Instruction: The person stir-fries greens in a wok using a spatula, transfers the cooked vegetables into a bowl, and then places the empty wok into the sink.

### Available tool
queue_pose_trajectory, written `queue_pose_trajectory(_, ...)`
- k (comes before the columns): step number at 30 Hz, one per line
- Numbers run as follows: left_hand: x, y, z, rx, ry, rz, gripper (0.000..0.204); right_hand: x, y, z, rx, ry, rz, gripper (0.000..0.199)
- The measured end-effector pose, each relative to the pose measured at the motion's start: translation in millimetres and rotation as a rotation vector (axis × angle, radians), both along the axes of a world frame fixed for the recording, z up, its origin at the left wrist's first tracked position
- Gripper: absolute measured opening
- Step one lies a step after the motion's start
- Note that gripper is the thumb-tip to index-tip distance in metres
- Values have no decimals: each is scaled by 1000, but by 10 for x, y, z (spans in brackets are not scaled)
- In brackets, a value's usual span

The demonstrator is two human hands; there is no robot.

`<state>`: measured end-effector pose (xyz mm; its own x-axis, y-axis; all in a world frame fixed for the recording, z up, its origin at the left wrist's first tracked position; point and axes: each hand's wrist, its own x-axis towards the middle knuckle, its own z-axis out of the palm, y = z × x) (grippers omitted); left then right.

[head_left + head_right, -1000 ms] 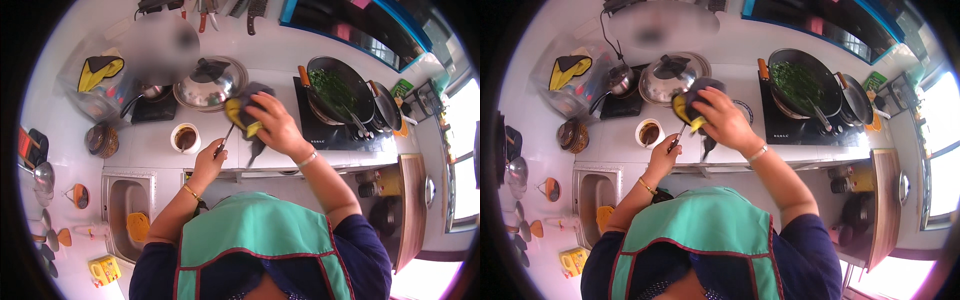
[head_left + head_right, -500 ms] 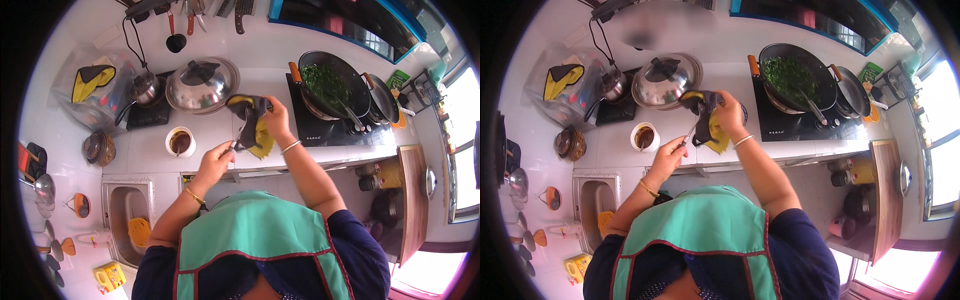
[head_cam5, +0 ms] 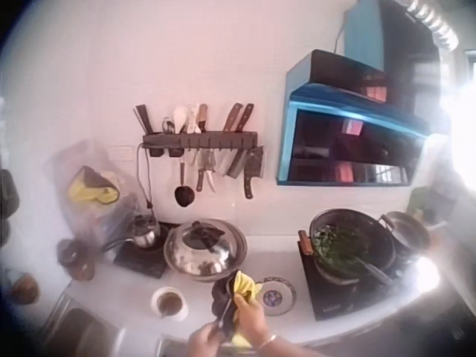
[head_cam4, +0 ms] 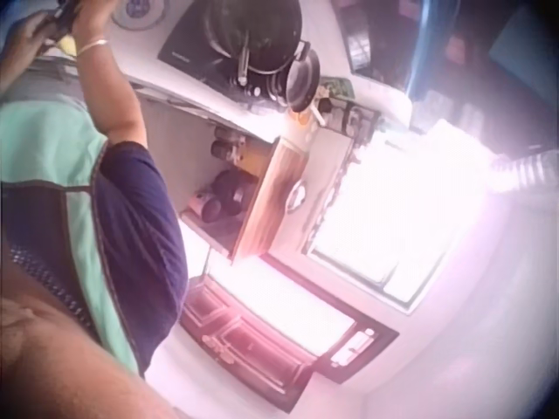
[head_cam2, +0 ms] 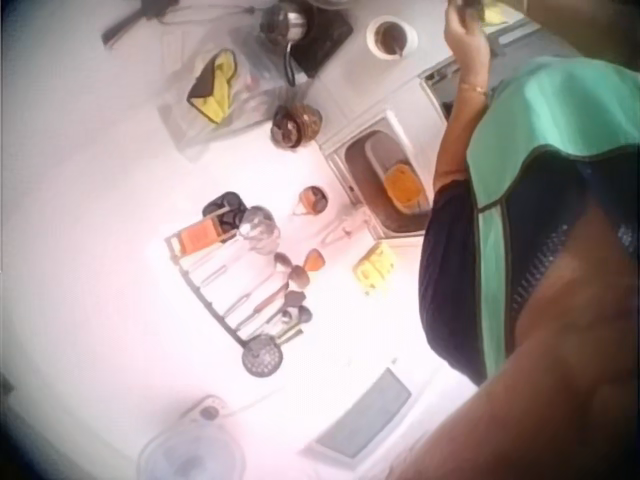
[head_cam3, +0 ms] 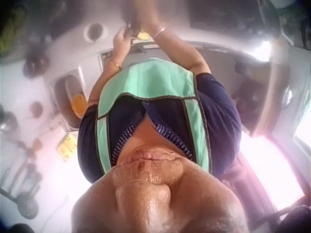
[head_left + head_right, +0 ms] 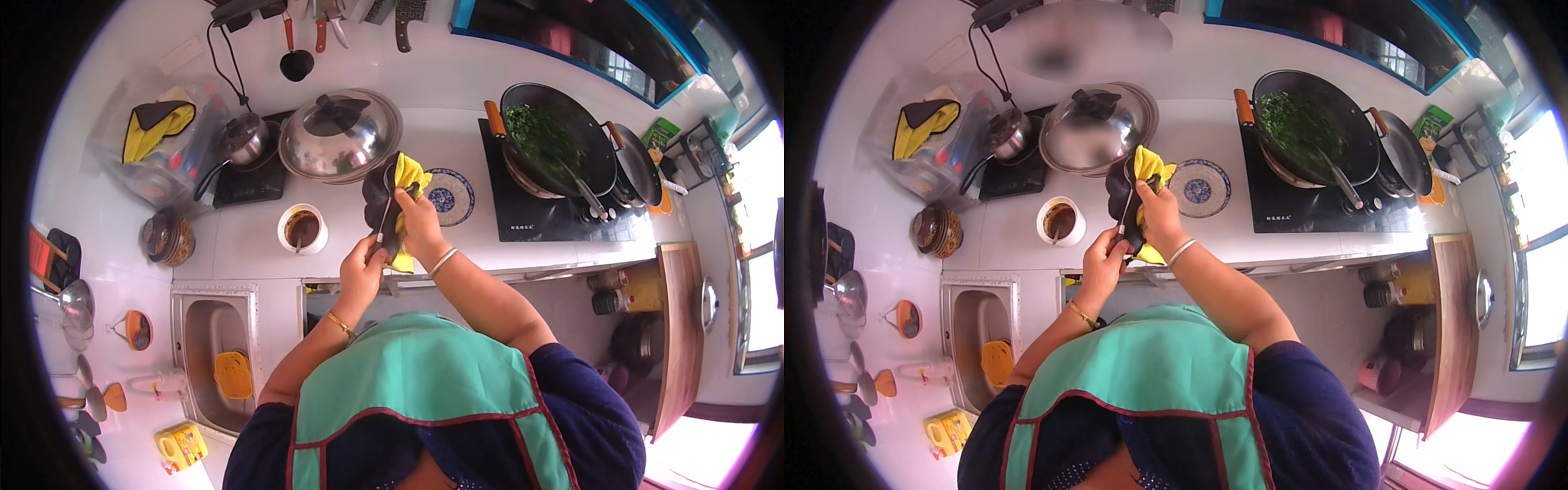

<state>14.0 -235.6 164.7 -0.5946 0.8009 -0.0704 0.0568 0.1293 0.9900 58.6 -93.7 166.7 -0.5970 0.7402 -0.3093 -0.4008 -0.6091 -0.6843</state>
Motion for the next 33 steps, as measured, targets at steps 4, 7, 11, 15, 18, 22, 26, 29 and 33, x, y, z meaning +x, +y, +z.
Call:
queue_pose_trajectory(4, -217, -178, -17, 12, 269, 97, 27, 201, 247, -151, 124, -171, 28, 17)
queue_pose_trajectory(7, -477, -264, 23, -56, -28, 97, 28, 343, 402, 54, -26, 41, -113, 18)
queue_pose_trajectory(11, -430, -243, 27, -70, -90, 95, 32, 87, 94, 417, 524, -241, -181, 16)
queue_pose_trajectory(15, -252, -173, 20, -23, 33, 43, 31, -177, 61, 40, 1518, -603, -291, 11)
queue_pose_trajectory(18, -381, -237, -29, -43, -159, 141, 30, -118, -137, -172, 789, -406, 237, 15)
queue_pose_trajectory(22, -547, -403, 4, -76, -378, 60, 30, 12, -21, -122, 30, 112, -69, 25)
queue_pose_trajectory(26, -506, -604, -33, -131, -488, -197, 31, -62, 93, -140, -145, 110, 44, 26)
queue_pose_trajectory(29, -653, -647, -96, 39, -494, -94, 32, -69, -165, -317, -113, -36, 259, 26)
queue_pose_trajectory(33, -1106, -717, -117, 33, -273, 139, 27, -62, -227, -422, -229, -126, 158, 27)
